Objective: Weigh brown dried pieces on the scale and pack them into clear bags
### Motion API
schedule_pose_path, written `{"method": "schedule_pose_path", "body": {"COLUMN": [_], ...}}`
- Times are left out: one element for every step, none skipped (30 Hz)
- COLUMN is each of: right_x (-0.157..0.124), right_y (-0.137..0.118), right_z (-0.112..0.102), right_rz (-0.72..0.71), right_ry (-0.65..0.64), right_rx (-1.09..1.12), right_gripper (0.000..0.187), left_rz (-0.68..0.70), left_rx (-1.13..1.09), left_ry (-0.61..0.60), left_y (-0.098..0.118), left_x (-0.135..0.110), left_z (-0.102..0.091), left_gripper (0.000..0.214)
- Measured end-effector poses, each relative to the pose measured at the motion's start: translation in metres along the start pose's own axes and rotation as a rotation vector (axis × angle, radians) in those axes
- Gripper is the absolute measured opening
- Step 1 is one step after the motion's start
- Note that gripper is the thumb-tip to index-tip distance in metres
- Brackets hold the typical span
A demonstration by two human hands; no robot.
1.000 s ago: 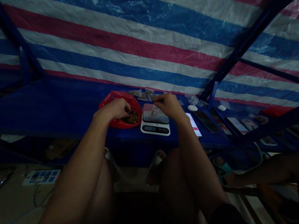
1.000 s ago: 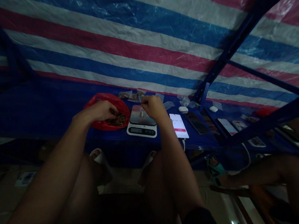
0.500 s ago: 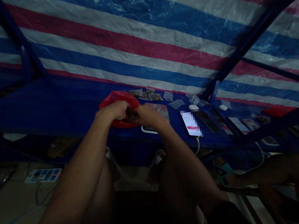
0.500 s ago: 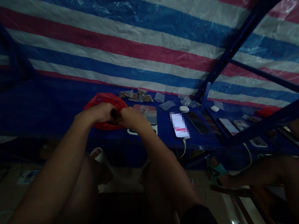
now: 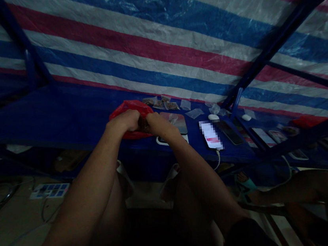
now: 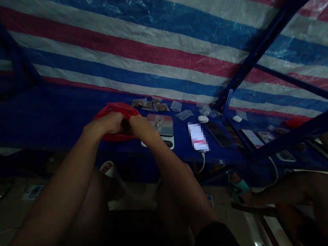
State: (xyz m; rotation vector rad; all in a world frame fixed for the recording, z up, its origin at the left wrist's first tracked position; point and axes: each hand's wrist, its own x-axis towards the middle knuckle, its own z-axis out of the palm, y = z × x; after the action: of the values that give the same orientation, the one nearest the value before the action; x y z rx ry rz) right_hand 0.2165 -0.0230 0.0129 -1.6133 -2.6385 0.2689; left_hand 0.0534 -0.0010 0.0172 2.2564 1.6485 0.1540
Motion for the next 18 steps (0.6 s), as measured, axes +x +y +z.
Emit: {"method": "schedule_pose_path", "body": {"right_x": [0.001, 0.002, 0.003, 0.004, 0.005, 0.006, 0.007, 0.008, 0.008, 0.009, 0.009, 0.010, 0.010, 0.011, 0.012, 0.012, 0.013, 0.013], "right_y": [0.000, 0.001, 0.002, 0.003, 0.004, 0.004, 0.005, 0.005, 0.006, 0.006, 0.006, 0.006, 0.006, 0.006, 0.007, 0.008, 0.009, 0.010], "right_z": [0.000, 0.000, 0.000, 0.000, 0.000, 0.000, 0.000, 0.000, 0.000, 0.001, 0.001, 0.001, 0.001, 0.001, 0.001, 0.001, 0.001, 0.001], "right_rz": [0.001, 0.002, 0.002, 0.002, 0.001, 0.002, 0.000, -0.001, -0.003, -0.007, -0.008, -0.007, -0.005, -0.001, 0.001, 0.002, 0.002, -0.002], "right_ry": [0.011, 0.020, 0.024, 0.027, 0.026, 0.020, 0.006, -0.013, -0.030, -0.039, -0.040, -0.030, -0.014, -0.003, -0.001, -0.005, -0.011, -0.015], "right_rx": [-0.005, -0.006, -0.001, 0.008, 0.018, 0.027, 0.036, 0.044, 0.048, 0.051, 0.049, 0.046, 0.044, 0.045, 0.052, 0.062, 0.073, 0.083], "right_gripper": [0.029, 0.030, 0.031, 0.031, 0.031, 0.029, 0.027, 0.025, 0.025, 0.025, 0.025, 0.025, 0.026, 0.026, 0.027, 0.027, 0.027, 0.027], "left_rz": [-0.025, -0.044, -0.056, -0.057, -0.054, -0.049, -0.045, -0.045, -0.047, -0.051, -0.057, -0.062, -0.065, -0.064, -0.063, -0.059, -0.055, -0.053], "left_rx": [0.013, 0.023, 0.028, 0.028, 0.026, 0.024, 0.023, 0.024, 0.026, 0.030, 0.037, 0.046, 0.056, 0.068, 0.081, 0.090, 0.096, 0.098], "left_ry": [-0.008, -0.014, -0.014, -0.009, -0.005, -0.001, -0.002, -0.006, -0.010, -0.011, -0.011, -0.010, -0.011, -0.016, -0.029, -0.045, -0.064, -0.080], "left_y": [0.002, 0.004, 0.006, 0.007, 0.008, 0.008, 0.008, 0.008, 0.008, 0.008, 0.008, 0.007, 0.007, 0.006, 0.005, 0.004, 0.003, 0.001], "left_x": [0.000, -0.001, -0.001, -0.001, -0.002, -0.002, -0.002, -0.002, -0.002, -0.001, -0.001, 0.000, 0.001, 0.002, 0.003, 0.004, 0.006, 0.007], "left_z": [-0.001, -0.002, -0.003, -0.003, -0.004, -0.004, -0.004, -0.004, -0.004, -0.004, -0.004, -0.003, -0.003, -0.003, -0.003, -0.003, -0.002, -0.002], "left_gripper": [0.023, 0.023, 0.022, 0.022, 0.022, 0.022, 0.022, 0.021, 0.021, 0.022, 0.023, 0.024, 0.026, 0.028, 0.029, 0.030, 0.030, 0.030]}}
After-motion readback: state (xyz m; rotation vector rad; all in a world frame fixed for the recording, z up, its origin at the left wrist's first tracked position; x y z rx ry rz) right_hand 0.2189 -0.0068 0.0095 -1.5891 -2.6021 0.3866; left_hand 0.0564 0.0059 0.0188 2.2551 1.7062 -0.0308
